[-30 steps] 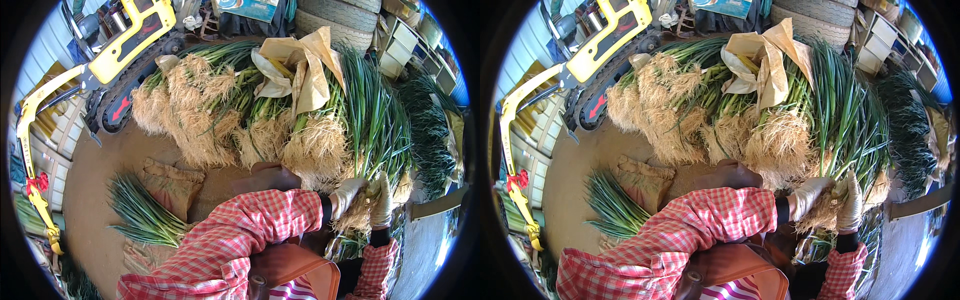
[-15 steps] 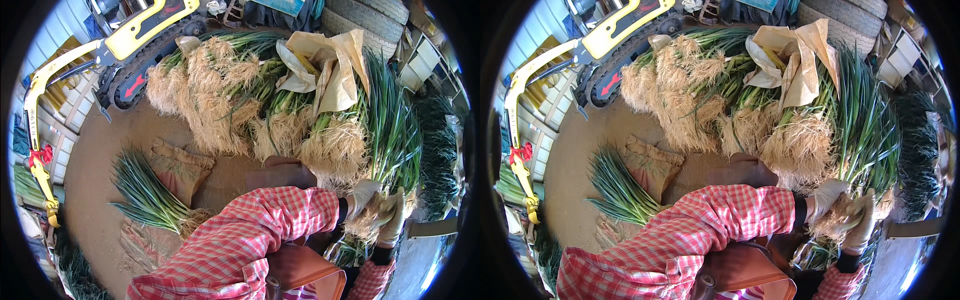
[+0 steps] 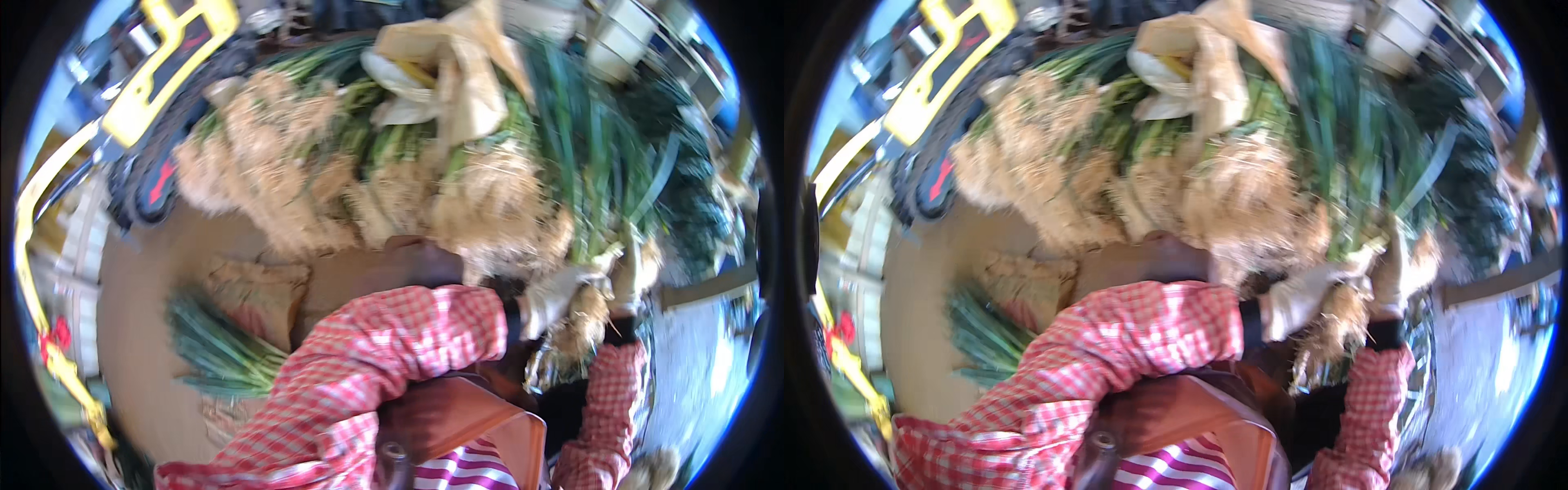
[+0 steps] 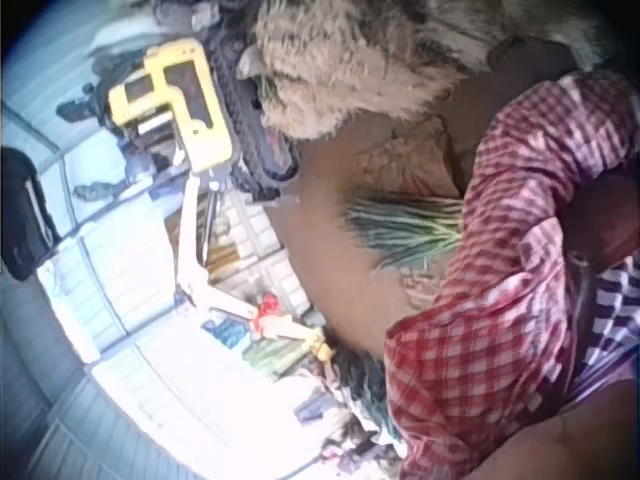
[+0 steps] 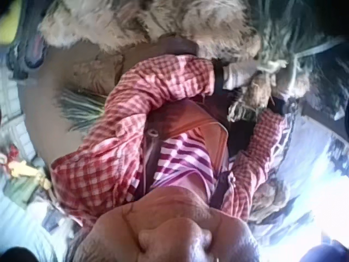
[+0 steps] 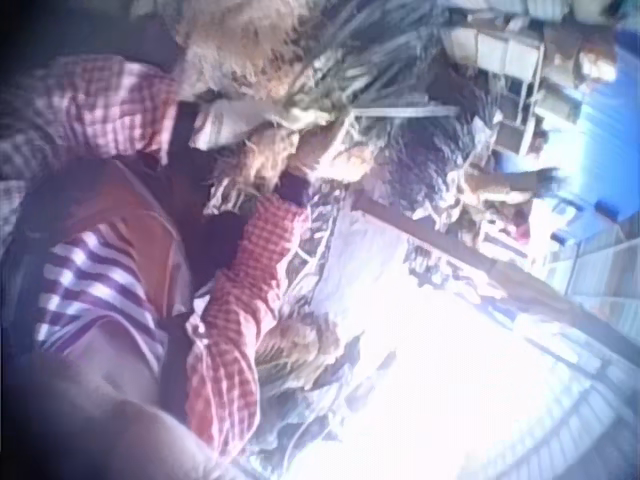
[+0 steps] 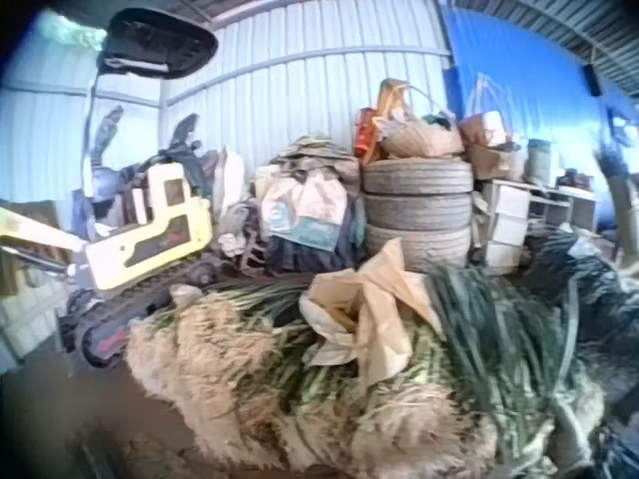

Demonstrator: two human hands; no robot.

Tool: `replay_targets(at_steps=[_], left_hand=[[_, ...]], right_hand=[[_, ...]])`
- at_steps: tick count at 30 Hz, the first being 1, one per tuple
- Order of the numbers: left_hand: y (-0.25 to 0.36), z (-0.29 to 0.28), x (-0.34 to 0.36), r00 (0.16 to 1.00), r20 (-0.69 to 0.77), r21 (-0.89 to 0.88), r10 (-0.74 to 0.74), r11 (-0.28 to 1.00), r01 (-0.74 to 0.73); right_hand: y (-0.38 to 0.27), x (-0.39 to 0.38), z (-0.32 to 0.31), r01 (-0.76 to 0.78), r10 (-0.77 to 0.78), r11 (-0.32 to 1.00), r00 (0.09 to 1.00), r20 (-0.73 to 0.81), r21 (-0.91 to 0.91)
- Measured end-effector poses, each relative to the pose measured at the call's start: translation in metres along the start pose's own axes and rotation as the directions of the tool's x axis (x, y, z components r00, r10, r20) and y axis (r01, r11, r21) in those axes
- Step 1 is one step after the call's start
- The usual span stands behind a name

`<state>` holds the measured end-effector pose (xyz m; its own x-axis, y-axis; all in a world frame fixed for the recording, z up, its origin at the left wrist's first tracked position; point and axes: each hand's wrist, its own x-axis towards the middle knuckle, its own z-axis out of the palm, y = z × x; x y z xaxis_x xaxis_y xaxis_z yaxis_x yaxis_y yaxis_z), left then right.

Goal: The person trims the roots and lower parts of green onions using a knife. They hold the bunches with gloved hands, cut the roots, and place the trimmed onions aside.

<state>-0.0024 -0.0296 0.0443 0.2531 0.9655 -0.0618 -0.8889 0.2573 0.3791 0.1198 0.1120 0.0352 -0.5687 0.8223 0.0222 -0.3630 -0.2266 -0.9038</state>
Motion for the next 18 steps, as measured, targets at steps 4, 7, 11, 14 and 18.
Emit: replay_targets(at_steps=[4,7,11,14,18], left_hand=[[0.000,-0.004,-0.011,0.945,-0.319,0.175,0.073,0.984,-0.017],[0.001,-0.028,0.000,0.987,-0.141,0.240,0.077,0.970,-0.041],[0.000,0.000,-0.005,0.988,-0.128,0.283,0.082,0.958,-0.043],[-0.004,0.000,-0.004,0.984,-0.173,0.280,0.048,0.960,0.002],[-0.005,-0.009,-0.002,0.996,0.028,-0.019,-0.085,0.996,0.085]], right_hand=[[0.019,-0.004,-0.011,0.332,-0.338,0.693,0.934,0.119,-0.640],[0.003,-0.004,0.012,-0.104,0.093,0.987,0.991,-0.095,-0.120],[-0.001,-0.003,0.016,-0.143,0.130,0.986,0.981,-0.144,-0.083],[0.004,0.001,0.012,-0.106,0.101,0.993,0.989,-0.112,-0.042],[-0.001,-0.004,0.019,-0.081,0.072,0.995,0.988,-0.137,-0.065]])
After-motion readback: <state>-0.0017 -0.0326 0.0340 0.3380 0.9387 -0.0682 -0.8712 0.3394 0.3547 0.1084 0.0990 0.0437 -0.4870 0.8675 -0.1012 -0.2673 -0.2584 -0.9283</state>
